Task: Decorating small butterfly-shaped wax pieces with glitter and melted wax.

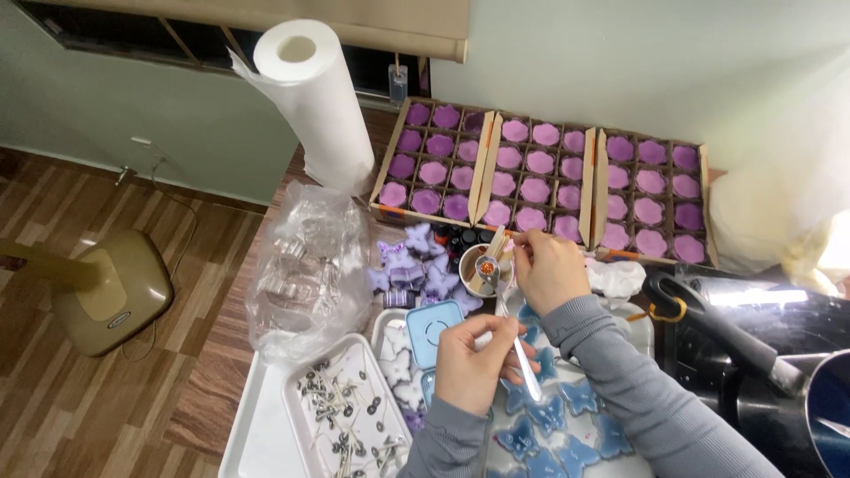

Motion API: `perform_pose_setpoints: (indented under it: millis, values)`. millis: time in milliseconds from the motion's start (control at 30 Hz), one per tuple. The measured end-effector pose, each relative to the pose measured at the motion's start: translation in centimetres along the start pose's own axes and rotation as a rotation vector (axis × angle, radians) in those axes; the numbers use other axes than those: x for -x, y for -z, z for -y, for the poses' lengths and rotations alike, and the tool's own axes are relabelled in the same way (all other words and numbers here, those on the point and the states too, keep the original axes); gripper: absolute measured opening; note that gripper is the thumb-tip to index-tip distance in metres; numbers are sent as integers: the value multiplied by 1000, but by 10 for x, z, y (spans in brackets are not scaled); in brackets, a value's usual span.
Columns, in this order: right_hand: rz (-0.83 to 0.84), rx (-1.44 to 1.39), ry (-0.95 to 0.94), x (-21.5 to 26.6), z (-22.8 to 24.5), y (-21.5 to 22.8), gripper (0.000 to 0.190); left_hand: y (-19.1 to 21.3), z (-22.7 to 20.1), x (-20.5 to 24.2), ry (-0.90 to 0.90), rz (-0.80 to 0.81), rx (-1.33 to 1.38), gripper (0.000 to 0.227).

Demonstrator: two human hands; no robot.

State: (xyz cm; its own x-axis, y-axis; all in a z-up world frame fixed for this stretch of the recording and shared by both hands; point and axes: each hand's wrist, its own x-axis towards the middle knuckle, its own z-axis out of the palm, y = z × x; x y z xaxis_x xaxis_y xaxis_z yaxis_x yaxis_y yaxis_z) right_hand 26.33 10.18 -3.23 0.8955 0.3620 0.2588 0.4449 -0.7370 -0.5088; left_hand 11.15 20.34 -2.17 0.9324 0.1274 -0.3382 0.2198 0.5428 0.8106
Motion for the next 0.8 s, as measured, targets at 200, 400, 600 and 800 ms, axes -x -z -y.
perform_pose_setpoints:
  millis: [200, 400, 600, 800]
  values:
    - [-18, -3, 31, -1, -1, -1, 11, -1, -2, -2, 31, 6, 11, 28]
    - [-68, 22, 96, 4, 23, 29, 10, 0, -2, 2, -11, 23, 7, 27]
    - [-178, 15, 134, 23, 43, 68, 8, -9, -12, 24, 66, -28, 19, 23]
    - [-249, -3, 182, 56, 57, 110, 7, -15, -7, 52, 36, -22, 55, 25]
